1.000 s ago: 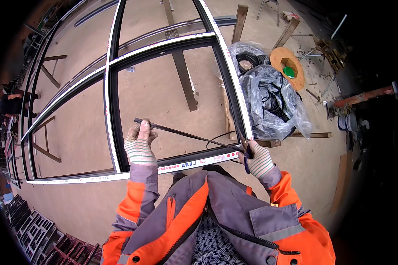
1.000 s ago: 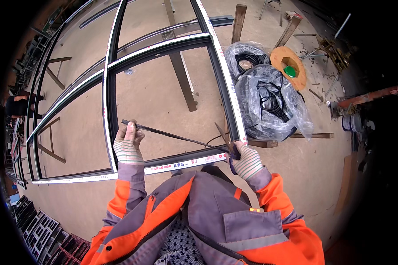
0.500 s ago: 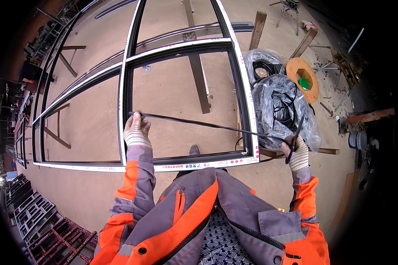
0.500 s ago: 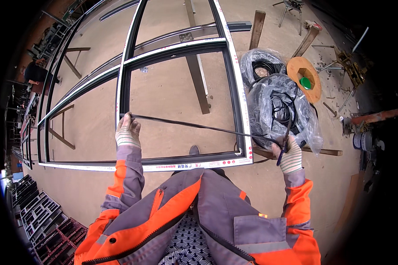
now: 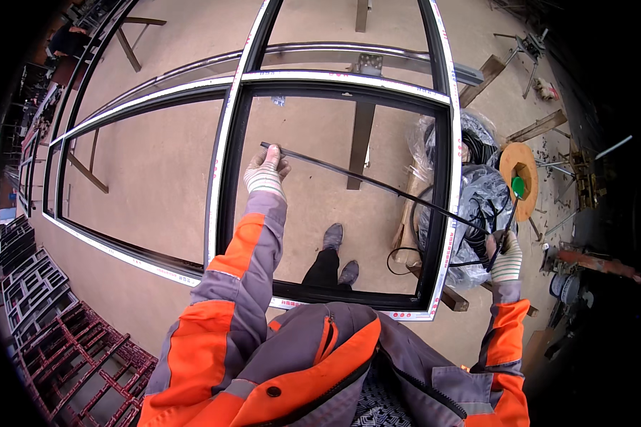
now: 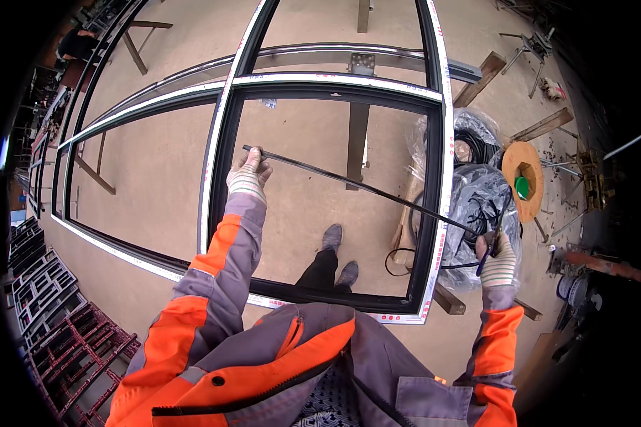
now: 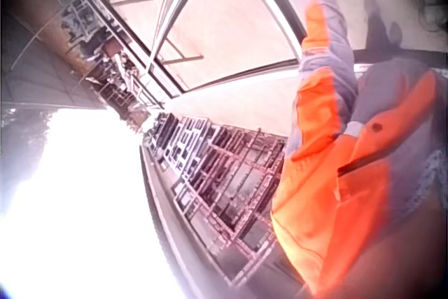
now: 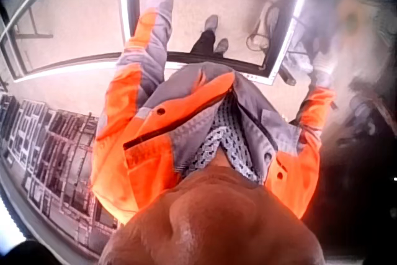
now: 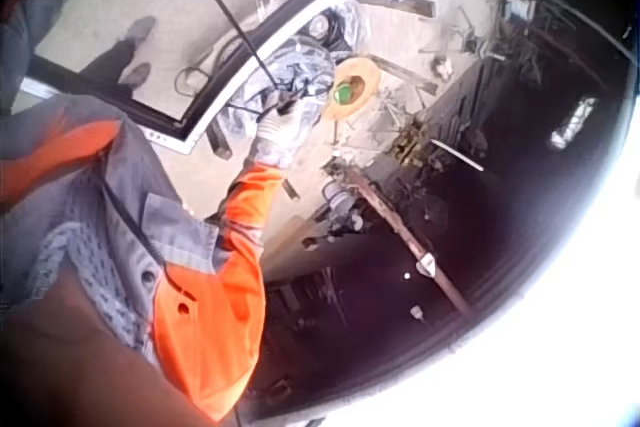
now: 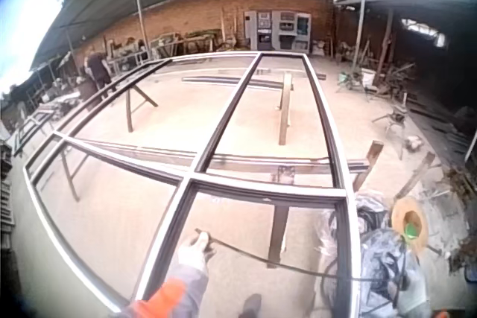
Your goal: The person installs a black rubber seal into the groove of a white window frame. Using shears, they cut the seal to fit the frame's dimensions and press it into place along the edges.
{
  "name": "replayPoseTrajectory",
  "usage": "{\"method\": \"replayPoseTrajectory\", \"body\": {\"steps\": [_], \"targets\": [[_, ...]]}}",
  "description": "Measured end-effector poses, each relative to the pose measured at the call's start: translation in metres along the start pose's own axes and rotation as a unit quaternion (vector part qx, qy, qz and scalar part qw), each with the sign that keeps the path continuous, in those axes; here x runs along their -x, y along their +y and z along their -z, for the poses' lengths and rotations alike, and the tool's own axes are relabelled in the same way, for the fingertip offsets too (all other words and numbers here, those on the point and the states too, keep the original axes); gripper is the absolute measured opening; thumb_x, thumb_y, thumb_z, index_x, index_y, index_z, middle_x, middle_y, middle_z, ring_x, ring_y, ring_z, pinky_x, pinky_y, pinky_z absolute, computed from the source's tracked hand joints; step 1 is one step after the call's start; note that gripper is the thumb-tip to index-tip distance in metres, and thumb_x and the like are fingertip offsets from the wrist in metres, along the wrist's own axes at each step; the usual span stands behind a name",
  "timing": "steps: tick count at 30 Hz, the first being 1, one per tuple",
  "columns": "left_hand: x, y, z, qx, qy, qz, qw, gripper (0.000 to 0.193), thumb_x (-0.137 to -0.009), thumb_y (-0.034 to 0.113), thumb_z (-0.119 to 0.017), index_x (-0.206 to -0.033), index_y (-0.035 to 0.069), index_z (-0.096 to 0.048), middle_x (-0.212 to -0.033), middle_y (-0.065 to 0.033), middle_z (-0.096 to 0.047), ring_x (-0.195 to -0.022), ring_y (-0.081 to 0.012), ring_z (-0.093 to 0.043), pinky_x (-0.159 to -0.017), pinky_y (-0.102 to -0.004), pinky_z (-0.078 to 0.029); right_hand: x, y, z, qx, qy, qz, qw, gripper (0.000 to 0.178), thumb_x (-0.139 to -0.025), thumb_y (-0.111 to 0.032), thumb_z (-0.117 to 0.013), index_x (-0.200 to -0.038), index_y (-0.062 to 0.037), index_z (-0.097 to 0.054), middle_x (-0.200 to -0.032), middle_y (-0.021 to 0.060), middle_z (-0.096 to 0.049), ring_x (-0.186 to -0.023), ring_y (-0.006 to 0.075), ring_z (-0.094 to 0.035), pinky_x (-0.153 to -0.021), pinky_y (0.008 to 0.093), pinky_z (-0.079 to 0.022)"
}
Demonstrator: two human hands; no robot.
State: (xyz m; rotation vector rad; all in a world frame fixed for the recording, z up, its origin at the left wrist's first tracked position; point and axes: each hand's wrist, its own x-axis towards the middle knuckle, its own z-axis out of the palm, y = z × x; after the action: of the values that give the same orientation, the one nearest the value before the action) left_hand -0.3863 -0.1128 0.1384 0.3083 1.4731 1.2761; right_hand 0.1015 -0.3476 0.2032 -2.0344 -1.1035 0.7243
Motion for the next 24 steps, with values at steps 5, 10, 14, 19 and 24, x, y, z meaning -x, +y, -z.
{"method": "replayPoseTrajectory", "body": {"steps": [5,10,14,19,24], "targets": [[-0.074,-0.009,-0.025,0.037,0.031,0.003,0.999,0.019,-0.09,0.018,-0.072,-0.099,0.001,-0.067,-0.081,-0.005,-0.068,-0.061,-0.011,-0.061,-0.057,-0.028,-0.057,-0.084,-0.005,-0.055,0.057,0.02,0.046,0.997,0.009,-0.092,-0.005,-0.065,-0.093,-0.003,-0.056,-0.082,-0.001,-0.056,-0.075,0.0069,-0.047,-0.068,0.0216,-0.042],[-0.144,-0.012,-0.038,0.025,0.04,0.021,0.999,0.019,-0.092,0.02,-0.069,-0.104,0.006,-0.064,-0.083,-0.0043,-0.067,-0.064,-0.0128,-0.061,-0.062,-0.0306,-0.054,-0.138,-0.025,-0.103,0.06,0.017,0.064,0.996,0.01,-0.09,-0.003,-0.066,-0.097,-0.0017,-0.059,-0.083,-0.0012,-0.058,-0.076,0.0072,-0.049,-0.071,0.0213,-0.044],[-0.192,-0.014,-0.05,0.051,0.067,0.021,0.996,0.021,-0.091,0.019,-0.07,-0.102,0.001,-0.066,-0.083,-0.0072,-0.068,-0.062,-0.0125,-0.063,-0.057,-0.0279,-0.059,-0.165,-0.033,-0.13,0.075,-0.003,0.075,0.994,0.011,-0.09,-0.001,-0.065,-0.099,-0.0023,-0.058,-0.084,-0.0018,-0.056,-0.079,0.0069,-0.049,-0.074,0.0207,-0.043],[-0.228,-0.019,-0.058,0.092,0.053,0.013,0.994,0.021,-0.092,0.019,-0.069,-0.105,0.004,-0.064,-0.082,-0.0054,-0.067,-0.063,-0.0129,-0.063,-0.059,-0.0294,-0.058,-0.181,-0.033,-0.15,0.092,-0.029,0.076,0.992,0.011,-0.092,-0.002,-0.064,-0.1,-0.0022,-0.058,-0.086,-0.0012,-0.057,-0.081,0.0074,-0.05,-0.078,0.0205,-0.043],[-0.241,-0.019,-0.066,0.09,0.082,0.009,0.992,0.025,-0.091,0.018,-0.07,-0.111,0.006,-0.06,-0.083,-0.0047,-0.066,-0.068,-0.0143,-0.064,-0.065,-0.0326,-0.056,-0.182,-0.056,-0.171,0.117,-0.023,0.11,0.987,0.011,-0.093,-0.006,-0.065,-0.1,-0.002,-0.058,-0.085,0.0002,-0.059,-0.077,0.0075,-0.052,-0.074,0.0212,-0.045]]}}
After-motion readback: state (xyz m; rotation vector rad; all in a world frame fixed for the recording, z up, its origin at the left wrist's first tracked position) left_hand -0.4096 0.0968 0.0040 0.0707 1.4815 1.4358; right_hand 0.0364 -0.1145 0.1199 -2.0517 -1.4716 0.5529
